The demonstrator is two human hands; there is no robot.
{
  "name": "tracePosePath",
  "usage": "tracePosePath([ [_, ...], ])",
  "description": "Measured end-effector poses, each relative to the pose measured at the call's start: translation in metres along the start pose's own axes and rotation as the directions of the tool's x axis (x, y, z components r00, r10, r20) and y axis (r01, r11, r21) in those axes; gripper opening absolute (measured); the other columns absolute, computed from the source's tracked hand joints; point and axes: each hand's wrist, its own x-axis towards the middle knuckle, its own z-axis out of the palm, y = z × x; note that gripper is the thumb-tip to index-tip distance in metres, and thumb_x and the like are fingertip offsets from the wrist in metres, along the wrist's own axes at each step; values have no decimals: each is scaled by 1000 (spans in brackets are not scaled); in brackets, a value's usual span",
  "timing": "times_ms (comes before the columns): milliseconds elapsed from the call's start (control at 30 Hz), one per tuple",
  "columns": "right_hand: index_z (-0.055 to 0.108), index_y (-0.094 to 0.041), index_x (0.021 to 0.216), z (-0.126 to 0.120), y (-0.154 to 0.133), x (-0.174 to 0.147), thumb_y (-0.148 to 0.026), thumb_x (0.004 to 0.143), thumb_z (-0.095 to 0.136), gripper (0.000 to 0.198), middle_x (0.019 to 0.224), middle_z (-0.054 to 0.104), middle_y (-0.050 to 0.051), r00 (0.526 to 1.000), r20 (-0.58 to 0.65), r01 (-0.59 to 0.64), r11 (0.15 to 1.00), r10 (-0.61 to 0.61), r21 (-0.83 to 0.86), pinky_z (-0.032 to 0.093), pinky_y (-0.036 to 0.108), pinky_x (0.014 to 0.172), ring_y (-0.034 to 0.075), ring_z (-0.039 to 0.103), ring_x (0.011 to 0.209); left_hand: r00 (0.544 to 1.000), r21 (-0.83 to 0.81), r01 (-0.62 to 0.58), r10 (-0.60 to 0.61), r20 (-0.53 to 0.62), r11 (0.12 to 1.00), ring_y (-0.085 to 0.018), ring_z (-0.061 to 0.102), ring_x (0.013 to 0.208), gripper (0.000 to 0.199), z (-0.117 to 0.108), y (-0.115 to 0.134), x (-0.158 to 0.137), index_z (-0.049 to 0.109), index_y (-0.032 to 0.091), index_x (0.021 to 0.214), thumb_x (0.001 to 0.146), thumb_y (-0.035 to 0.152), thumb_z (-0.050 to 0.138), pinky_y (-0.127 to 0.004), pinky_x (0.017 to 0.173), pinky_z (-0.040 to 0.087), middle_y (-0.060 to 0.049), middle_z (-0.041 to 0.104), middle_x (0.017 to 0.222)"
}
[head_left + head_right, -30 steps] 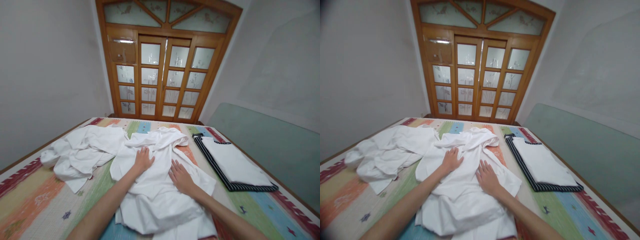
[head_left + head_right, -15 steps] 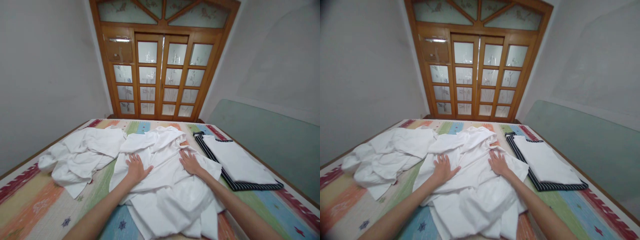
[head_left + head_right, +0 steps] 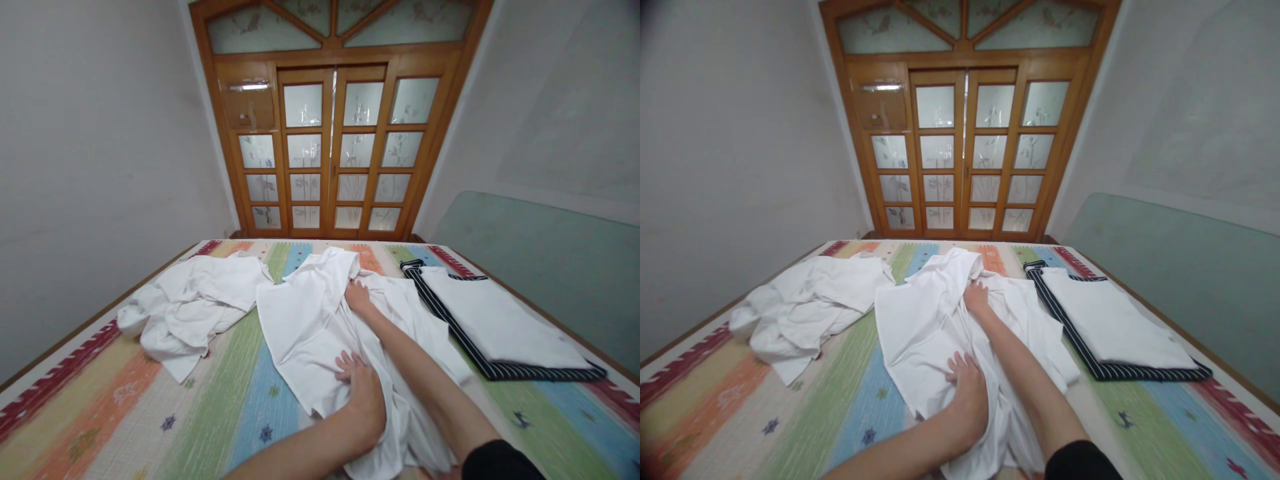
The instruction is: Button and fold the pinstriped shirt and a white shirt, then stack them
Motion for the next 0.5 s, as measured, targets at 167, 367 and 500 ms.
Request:
tracePosePath([
  [167, 41, -11, 144, 12, 6, -24, -10, 90, 33, 55, 153, 36, 13, 983, -95, 159, 987, -156, 22, 27, 44, 111, 29, 32, 139, 951, 80, -281, 266, 160, 956, -39, 69, 89, 32, -62, -11, 10, 75, 11, 98, 87, 28, 51, -56, 79, 54, -25, 71, 91],
  [367, 49, -10, 139, 26, 24, -51, -14, 88, 38, 53, 149, 42, 12, 934, -133, 342, 939, -333, 49, 25, 45, 114, 28, 30, 141, 919, 63, -367, 372, -127, 928, -27, 69, 90, 38, -129, -74, 53, 68, 13, 101, 94, 38, 41, -39, 79, 54, -16, 72, 96],
  [500, 53, -13, 136, 27, 29, -64, -14, 90, 35, 49, 147, 46, 11, 888, -172, 447, 888, -426, 108, 28, 45, 113, 24, 35, 140, 902, 105, -316, 333, -273, 943, -23, 56, 120, 36, -125, -134, 92, 59, 13, 121, 94, 28, 40, -37, 104, 41, -15, 60, 130],
])
